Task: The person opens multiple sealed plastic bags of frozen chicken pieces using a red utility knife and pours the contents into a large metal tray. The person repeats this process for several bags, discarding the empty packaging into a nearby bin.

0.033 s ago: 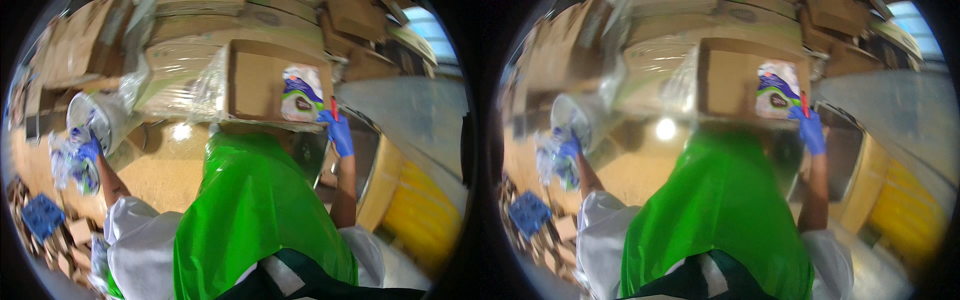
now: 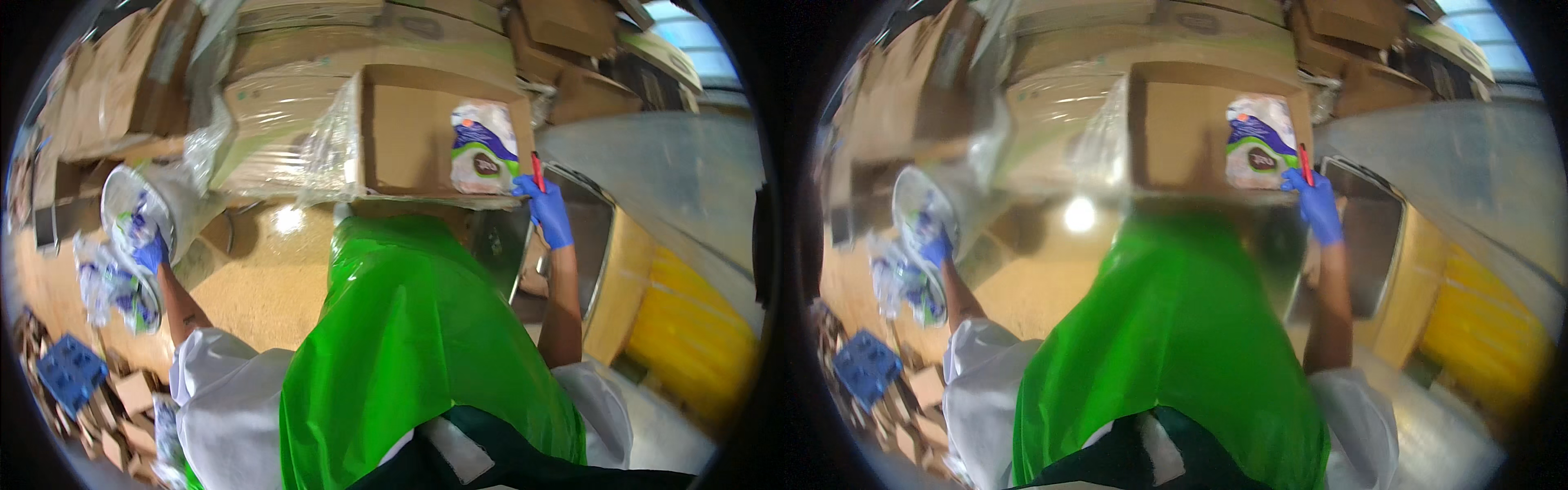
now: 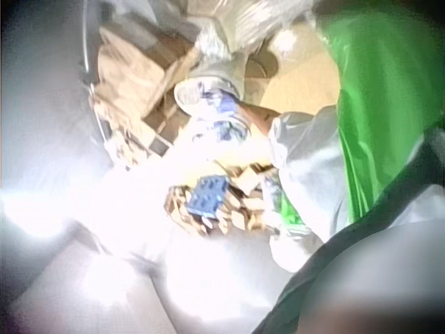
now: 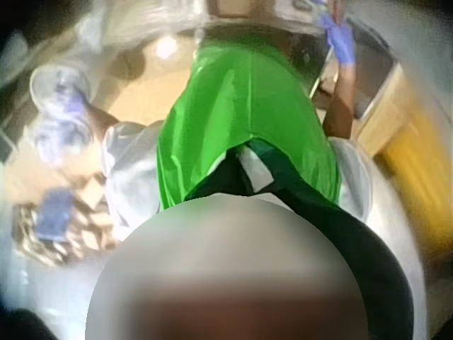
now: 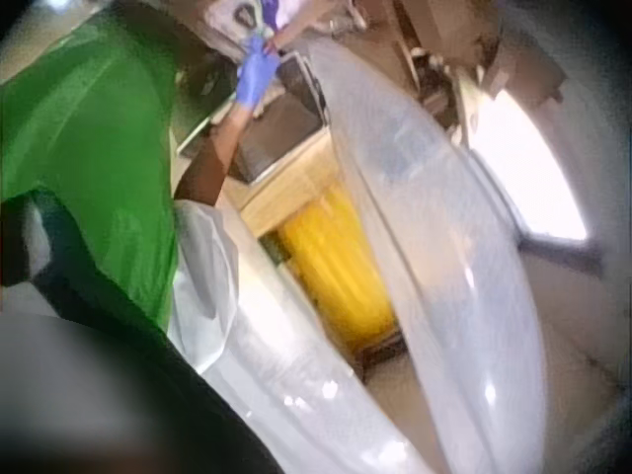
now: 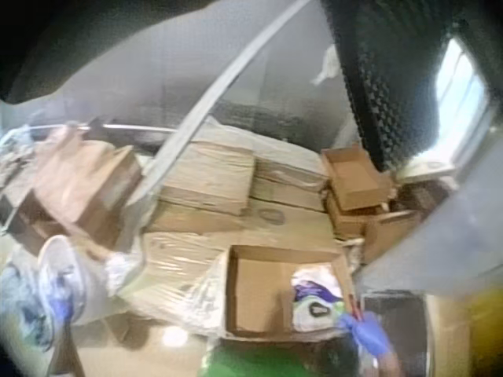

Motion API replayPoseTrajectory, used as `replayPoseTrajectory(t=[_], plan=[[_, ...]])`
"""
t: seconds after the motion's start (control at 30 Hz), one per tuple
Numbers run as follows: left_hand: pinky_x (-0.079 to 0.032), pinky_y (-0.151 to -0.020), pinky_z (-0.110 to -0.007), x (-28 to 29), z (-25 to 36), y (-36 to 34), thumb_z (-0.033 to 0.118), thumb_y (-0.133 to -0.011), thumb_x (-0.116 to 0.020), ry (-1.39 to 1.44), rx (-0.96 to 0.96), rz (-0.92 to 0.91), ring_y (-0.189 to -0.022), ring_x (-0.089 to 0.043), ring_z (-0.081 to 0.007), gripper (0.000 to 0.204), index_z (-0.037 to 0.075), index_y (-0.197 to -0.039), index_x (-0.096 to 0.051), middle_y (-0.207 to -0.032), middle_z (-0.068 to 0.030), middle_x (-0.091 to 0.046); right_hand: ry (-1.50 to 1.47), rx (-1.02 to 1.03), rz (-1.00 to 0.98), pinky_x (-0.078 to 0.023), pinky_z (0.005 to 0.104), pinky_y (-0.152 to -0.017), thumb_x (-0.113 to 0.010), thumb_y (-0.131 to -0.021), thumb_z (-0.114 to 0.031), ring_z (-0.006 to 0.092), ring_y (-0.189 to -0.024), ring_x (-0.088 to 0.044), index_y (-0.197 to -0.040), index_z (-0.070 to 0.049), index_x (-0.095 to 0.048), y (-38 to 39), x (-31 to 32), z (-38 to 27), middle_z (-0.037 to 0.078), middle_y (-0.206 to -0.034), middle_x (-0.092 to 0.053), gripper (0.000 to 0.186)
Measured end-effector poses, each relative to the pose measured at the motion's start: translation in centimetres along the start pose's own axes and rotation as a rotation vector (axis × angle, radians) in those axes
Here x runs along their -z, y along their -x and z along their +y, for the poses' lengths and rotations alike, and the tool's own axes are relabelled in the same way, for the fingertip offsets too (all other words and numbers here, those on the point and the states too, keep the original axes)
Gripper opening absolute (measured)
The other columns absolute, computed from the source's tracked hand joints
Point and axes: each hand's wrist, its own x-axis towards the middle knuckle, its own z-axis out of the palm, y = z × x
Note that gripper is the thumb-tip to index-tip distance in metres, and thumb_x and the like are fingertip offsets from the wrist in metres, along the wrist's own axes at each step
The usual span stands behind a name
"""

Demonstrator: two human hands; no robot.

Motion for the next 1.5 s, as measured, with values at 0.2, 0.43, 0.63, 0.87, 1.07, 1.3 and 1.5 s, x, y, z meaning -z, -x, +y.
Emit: replayPoseTrajectory(t=[0.2, 0.43, 0.63, 0.87, 1.07, 1.3, 1.5], plan=[[-0.031, -0.105, -0.036, -6.4, -0.1, -0.6, 0.042, -0.089, -0.053, 0.386, 0.177, -0.26, -0.128, -0.039, -0.0291, 0.065, -0.004, -0.134, -0.04, -0.138, -0.0193, -0.041, 0.12, -0.071, 0.104, -0.034, 0.0237, -0.044, -0.059, -0.088, -0.032, 0.0068, -0.046, -0.045, -0.091, -0.005, -0.066, 3.4, 0.9, 1.8, 0.0, -0.067, -0.06, 0.028], [-0.03, -0.105, -0.036, -5.0, -0.2, -2.5, 0.039, -0.09, -0.052, 0.595, 0.227, -0.552, -0.127, -0.04, -0.0278, 0.061, -0.004, -0.133, -0.041, -0.137, -0.0177, -0.042, 0.186, -0.158, 0.033, -0.031, 0.0212, -0.039, -0.053, -0.09, -0.043, 0.0048, -0.047, -0.043, -0.096, -0.005, -0.063, -0.3, 0.9, 8.0, 0.001, -0.067, -0.057, 0.04], [-0.03, -0.106, -0.036, 0.4, -0.2, -0.8, 0.036, -0.091, -0.051, 0.813, 0.358, -0.755, -0.126, -0.041, -0.0266, 0.058, -0.003, -0.133, -0.042, -0.137, -0.0164, -0.043, 0.51, 0.185, 0.106, -0.048, 0.0373, -0.063, -0.046, -0.092, -0.044, 0.0256, -0.068, -0.059, -0.101, 0.004, -0.058, -11.5, 1.9, 12.2, 0.017, -0.078, -0.062, 0.05], [-0.029, -0.106, -0.035, 7.1, 1.0, 6.1, 0.033, -0.093, -0.051, 0.914, 0.33, -0.607, -0.124, -0.042, -0.0253, 0.054, -0.003, -0.133, -0.043, -0.136, -0.0148, -0.044, 0.254, 0.029, 0.123, -0.046, 0.0403, -0.077, -0.044, -0.091, -0.049, 0.0271, -0.089, -0.062, -0.107, 0.005, -0.058, -23.7, -0.3, 14.6, 0.022, -0.091, -0.063, 0.058], [-0.03, -0.105, -0.038, 6.7, 8.6, 6.8, 0.039, -0.091, -0.051, 0.812, 0.134, -0.311, -0.123, -0.044, -0.0293, 0.057, -0.003, -0.128, -0.048, -0.133, -0.0176, -0.047, 0.151, 0.127, 0.165, -0.05, 0.0362, -0.066, -0.037, -0.093, -0.048, 0.0201, -0.082, -0.058, -0.117, -0.011, -0.057, -34.0, 1.7, 21.8, 0.008, -0.095, -0.061, 0.048], [-0.029, -0.104, -0.046, 9.6, 9.6, 8.6, 0.056, -0.075, -0.064, 0.468, 0.34, 0.249, -0.127, -0.032, -0.0459, 0.095, -0.005, -0.138, -0.027, -0.133, -0.0377, -0.032, 0.258, -0.079, -0.043, -0.048, 0.038, -0.077, -0.039, -0.09, -0.053, 0.029, -0.09, -0.062, -0.117, 0.002, -0.057, -35.8, -1.2, 20.1, 0.018, -0.104, -0.063, 0.064], [-0.029, -0.103, -0.048, 7.9, 12.2, 6.1, 0.046, -0.086, -0.057, 0.416, 0.07, 0.063, -0.125, -0.032, -0.0463, 0.069, 0.01, -0.14, -0.033, -0.132, -0.0348, -0.035, 0.112, 0.02, -0.052, -0.038, 0.0297, -0.057, -0.045, -0.094, -0.046, 0.0112, -0.065, -0.044, -0.116, -0.01, -0.052, -31.9, -0.8, 19.5, -0.002, -0.073, -0.045, 0.043]])
